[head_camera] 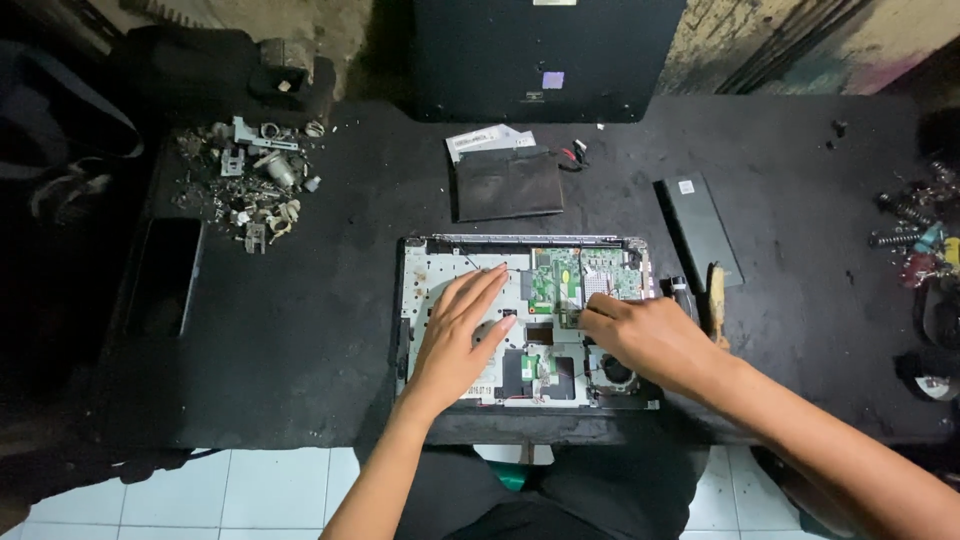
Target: The person uses a screwdriver to remove screws from the back of a laptop and then lifts off the back cover. They then use a brush to clean the laptop battery and the internal components of the laptop.
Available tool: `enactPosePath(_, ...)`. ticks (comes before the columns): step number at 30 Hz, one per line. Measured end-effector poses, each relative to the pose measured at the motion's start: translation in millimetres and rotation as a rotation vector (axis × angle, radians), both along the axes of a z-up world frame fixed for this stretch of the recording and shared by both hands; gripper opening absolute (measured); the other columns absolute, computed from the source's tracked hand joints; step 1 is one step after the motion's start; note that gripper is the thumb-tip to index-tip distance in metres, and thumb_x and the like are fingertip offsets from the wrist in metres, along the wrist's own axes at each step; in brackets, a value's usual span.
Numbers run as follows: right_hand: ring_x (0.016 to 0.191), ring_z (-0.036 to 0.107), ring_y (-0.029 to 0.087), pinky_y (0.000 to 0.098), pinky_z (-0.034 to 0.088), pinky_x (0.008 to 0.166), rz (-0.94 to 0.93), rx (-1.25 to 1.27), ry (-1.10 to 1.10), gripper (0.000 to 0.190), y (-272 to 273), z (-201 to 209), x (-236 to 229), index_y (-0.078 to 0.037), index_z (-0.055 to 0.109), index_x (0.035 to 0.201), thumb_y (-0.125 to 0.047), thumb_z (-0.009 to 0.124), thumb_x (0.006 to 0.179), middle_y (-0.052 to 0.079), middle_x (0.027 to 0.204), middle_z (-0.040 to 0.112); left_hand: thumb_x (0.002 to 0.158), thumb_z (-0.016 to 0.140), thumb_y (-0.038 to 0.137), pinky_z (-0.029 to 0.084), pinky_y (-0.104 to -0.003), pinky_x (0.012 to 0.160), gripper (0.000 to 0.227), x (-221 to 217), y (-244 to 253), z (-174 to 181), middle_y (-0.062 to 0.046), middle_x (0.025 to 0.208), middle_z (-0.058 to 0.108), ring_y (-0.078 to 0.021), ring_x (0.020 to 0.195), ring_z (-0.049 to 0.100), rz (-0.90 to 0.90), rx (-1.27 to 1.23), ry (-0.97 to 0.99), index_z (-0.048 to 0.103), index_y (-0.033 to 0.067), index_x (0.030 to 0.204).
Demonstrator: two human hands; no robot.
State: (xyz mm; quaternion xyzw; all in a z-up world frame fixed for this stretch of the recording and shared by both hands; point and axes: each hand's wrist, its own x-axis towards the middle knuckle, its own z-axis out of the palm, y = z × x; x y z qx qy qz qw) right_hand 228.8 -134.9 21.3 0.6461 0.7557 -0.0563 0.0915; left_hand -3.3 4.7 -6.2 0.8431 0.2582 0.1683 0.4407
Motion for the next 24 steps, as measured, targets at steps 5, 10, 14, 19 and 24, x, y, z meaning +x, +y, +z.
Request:
enactPosePath(5,0.047,0.066,0.009,0.027,0.054,0.047,0.012,0.058,0.007,0.014,1,-7,-2,-0.016,0.073,0.107,-0.011,0.064,0.096,-0.001,0.1,0.072,0.104,0.056,0.029,0.027,-0.056,0.116,0.052,-1,2,2,-0.013,0.158,0.045,-0.0367,0.147,0.033,-0.017,-0.012,0.024,0.048,0.0068,0.15)
enactPosePath(10,0.064,0.076,0.015,0.0274,0.06,0.059,-0.031,-0.122,0.023,0.02,15,21,-7,-0.013,0.071,0.116,-0.014,0.062,0.098,0.005,0.113,0.074,0.105,0.055,0.031,0.026,-0.056,0.117,0.052,0,3,-3,-0.012,0.159,0.044,-0.0362,0.148,0.032,-0.017,-0.02,0.021,0.047,0.008,0.151)
enactPosePath(14,0.076,0.079,0.019,0.0298,0.062,0.069,0.014,-0.182,-0.062,0.023,18,18,-7,-0.014,0.072,0.118,-0.016,0.064,0.097,0.008,0.119,0.074,0.105,0.055,0.031,0.027,-0.056,0.117,0.052,-1,1,-10,-0.011,0.158,0.046,-0.0367,0.147,0.034,0.0,0.014,-0.02,0.048,0.0088,0.151)
enactPosePath(19,0.088,0.08,0.025,0.0361,0.062,0.08,0.149,-0.2,-0.112,0.024,25,26,-6,-0.009,0.071,0.119,-0.012,0.065,0.096,0.01,0.123,0.073,0.105,0.054,0.033,0.026,-0.057,0.118,0.053,-1,3,-9,-0.013,0.158,0.046,-0.0377,0.147,0.033,-0.003,0.001,-0.009,0.048,0.0087,0.151)
enactPosePath(24,0.091,0.079,0.021,0.0339,0.061,0.08,0.168,-0.249,-0.16,0.021,30,41,-7,-0.011,0.073,0.116,-0.009,0.063,0.097,0.01,0.125,0.072,0.106,0.054,0.03,0.025,-0.058,0.118,0.051,-1,2,-2,-0.013,0.158,0.045,-0.0385,0.147,0.032,-0.008,-0.007,-0.019,0.048,0.0084,0.152)
